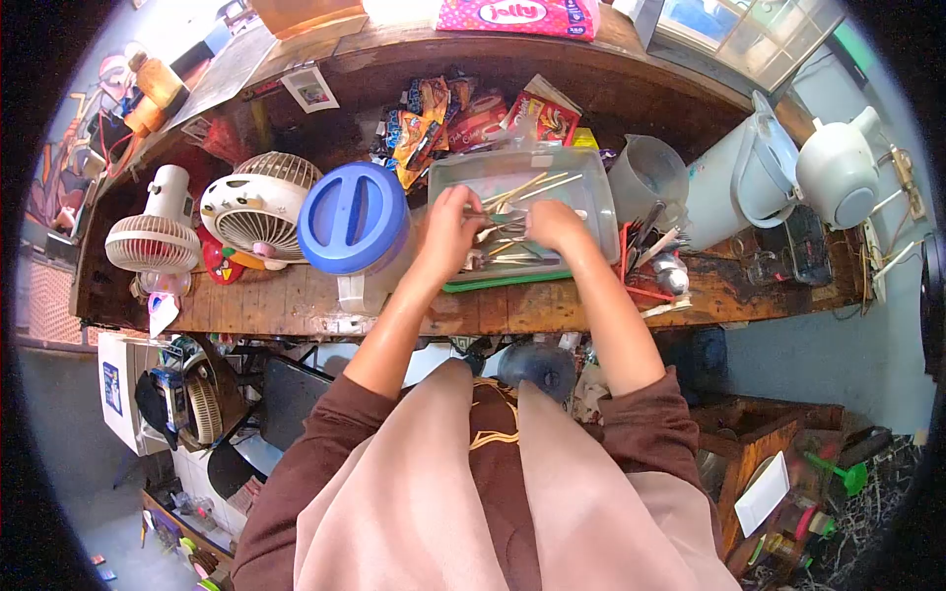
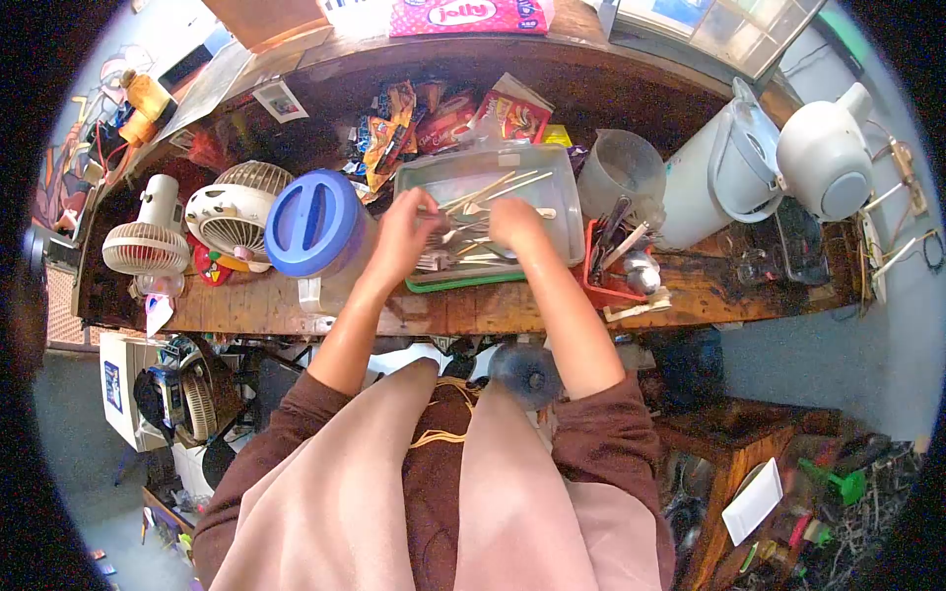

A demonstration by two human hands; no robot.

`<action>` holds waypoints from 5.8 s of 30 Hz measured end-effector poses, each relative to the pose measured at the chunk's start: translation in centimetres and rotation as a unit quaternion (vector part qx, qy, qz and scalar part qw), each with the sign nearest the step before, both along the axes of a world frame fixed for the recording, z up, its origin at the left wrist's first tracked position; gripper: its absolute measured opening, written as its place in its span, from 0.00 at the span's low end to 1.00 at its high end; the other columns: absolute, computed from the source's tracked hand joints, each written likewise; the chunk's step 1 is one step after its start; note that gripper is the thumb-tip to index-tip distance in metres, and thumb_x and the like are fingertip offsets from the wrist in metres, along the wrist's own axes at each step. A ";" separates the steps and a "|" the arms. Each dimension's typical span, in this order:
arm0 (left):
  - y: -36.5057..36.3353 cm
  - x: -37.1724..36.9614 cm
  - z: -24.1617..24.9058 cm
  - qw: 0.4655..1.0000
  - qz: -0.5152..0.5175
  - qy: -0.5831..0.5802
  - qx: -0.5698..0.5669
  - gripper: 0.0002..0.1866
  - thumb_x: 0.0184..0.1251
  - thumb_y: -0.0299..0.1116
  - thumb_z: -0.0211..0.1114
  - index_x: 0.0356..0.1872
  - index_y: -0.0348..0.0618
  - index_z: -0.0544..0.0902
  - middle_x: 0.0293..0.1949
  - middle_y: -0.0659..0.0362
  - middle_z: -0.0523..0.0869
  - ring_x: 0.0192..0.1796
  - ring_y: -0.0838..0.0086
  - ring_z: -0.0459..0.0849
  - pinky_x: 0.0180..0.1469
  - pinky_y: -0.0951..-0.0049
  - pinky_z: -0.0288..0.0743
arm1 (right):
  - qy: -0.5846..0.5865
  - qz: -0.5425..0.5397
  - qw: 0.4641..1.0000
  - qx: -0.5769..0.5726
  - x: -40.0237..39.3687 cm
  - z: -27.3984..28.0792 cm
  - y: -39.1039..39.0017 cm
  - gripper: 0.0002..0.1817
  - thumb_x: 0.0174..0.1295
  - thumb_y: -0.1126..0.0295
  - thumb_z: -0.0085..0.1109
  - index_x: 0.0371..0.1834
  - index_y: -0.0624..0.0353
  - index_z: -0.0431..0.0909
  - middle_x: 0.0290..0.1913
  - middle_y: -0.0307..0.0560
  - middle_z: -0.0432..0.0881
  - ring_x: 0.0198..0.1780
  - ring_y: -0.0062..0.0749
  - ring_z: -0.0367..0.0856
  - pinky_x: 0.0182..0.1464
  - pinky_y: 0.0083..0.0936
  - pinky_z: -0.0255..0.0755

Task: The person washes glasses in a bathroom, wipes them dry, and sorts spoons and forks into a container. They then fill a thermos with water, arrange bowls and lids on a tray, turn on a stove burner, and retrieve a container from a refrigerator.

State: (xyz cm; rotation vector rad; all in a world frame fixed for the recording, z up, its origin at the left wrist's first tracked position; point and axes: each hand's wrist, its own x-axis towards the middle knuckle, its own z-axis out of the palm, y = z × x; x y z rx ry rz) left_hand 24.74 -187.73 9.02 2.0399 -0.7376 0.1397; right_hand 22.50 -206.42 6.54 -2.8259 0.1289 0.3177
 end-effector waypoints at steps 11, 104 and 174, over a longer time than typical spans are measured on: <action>-2.4 -0.5 6.2 0.933 -0.112 0.138 -0.314 0.04 0.58 0.19 0.55 0.34 0.34 0.71 0.29 0.59 0.78 0.33 0.76 0.81 0.34 0.81 0.72 | -0.133 -0.192 0.972 -0.009 -11.8 11.6 -1.9 0.07 0.50 0.77 0.49 0.31 0.66 0.76 0.31 0.59 0.79 0.36 0.43 0.80 0.39 0.34 0.71; -17.3 -7.9 8.8 0.866 -0.463 -0.184 -0.031 0.10 0.55 0.25 0.48 0.39 0.37 0.70 0.36 0.49 0.73 0.39 0.57 0.75 0.41 0.67 0.71 | -0.460 -0.374 0.784 0.183 -19.4 5.3 -4.4 0.11 0.60 0.74 0.45 0.45 0.63 0.66 0.33 0.52 0.76 0.34 0.40 0.76 0.38 0.31 0.69; -18.6 -8.1 4.9 0.918 -0.375 -0.056 -0.120 0.09 0.53 0.26 0.58 0.36 0.40 0.73 0.33 0.52 0.78 0.37 0.59 0.76 0.42 0.63 0.68 | -0.439 -0.410 0.792 0.110 -18.6 4.7 -4.4 0.08 0.49 0.74 0.57 0.30 0.64 0.69 0.28 0.50 0.75 0.31 0.43 0.76 0.36 0.35 0.69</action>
